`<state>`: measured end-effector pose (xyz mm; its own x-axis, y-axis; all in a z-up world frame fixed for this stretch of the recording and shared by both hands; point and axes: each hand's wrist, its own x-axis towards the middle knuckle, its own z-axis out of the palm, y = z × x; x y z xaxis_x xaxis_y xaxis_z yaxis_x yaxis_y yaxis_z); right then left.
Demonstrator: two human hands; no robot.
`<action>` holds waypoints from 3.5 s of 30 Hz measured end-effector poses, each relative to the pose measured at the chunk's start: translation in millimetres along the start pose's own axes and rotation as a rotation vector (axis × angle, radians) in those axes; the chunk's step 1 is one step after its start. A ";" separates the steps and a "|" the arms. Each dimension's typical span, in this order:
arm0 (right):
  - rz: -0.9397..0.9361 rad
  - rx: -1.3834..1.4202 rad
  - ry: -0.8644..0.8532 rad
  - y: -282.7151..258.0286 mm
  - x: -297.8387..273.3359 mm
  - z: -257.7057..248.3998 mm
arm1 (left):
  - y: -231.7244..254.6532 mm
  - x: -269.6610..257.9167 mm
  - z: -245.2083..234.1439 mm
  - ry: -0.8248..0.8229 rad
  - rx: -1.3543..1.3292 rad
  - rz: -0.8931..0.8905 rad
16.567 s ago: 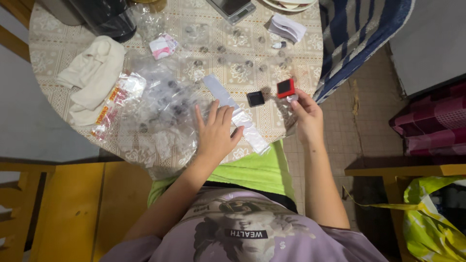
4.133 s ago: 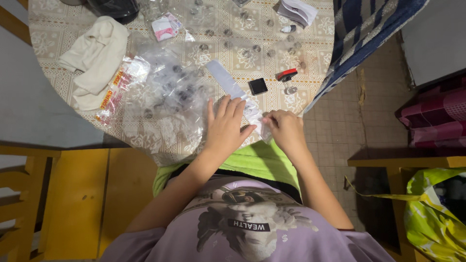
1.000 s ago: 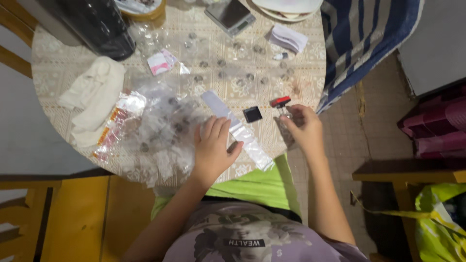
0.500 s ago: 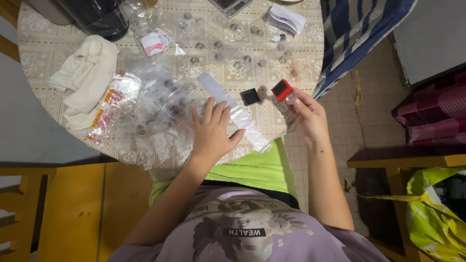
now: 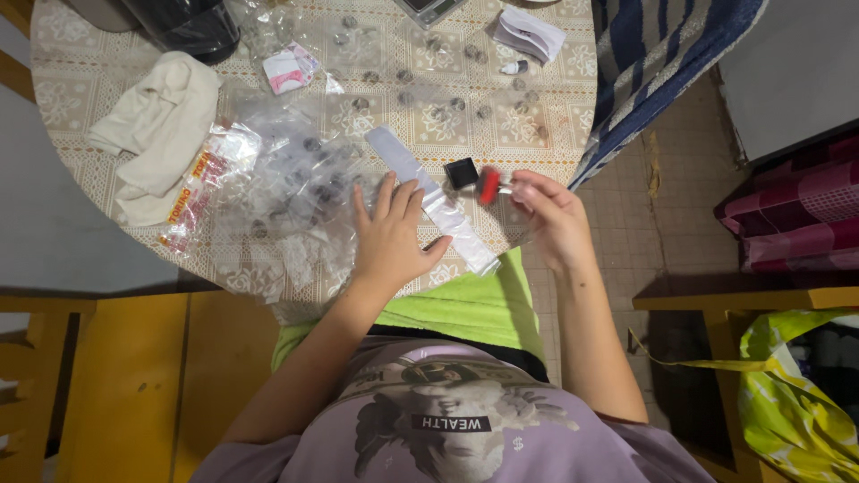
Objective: The person repeatedly stamps small white rectangular labels with a red-handled stamp and places them into a clear plastic bag. The person handles the labels and stamp throughout the clip, occasionally adjusting the bag and other items on the table.
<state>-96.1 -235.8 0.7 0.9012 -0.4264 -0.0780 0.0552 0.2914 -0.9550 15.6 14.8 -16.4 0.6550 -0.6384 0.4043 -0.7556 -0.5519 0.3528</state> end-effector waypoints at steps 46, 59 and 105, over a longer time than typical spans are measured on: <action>-0.249 -0.757 -0.192 -22.4 -4.3 70.1 | 1.2 -3.5 2.8 0.021 0.006 0.000; -0.474 -0.933 0.251 28.4 27.0 -7.2 | 9.5 2.4 -9.5 0.062 -0.021 0.093; -0.001 -1.058 -0.069 -12.2 -29.1 72.8 | 17.9 9.8 -10.1 -0.161 -0.070 -0.072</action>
<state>-91.7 -164.6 35.4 0.9257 -0.3668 -0.0929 -0.3167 -0.6169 -0.7205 8.6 4.0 2.4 0.6943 -0.6793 0.2377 -0.7012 -0.5639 0.4363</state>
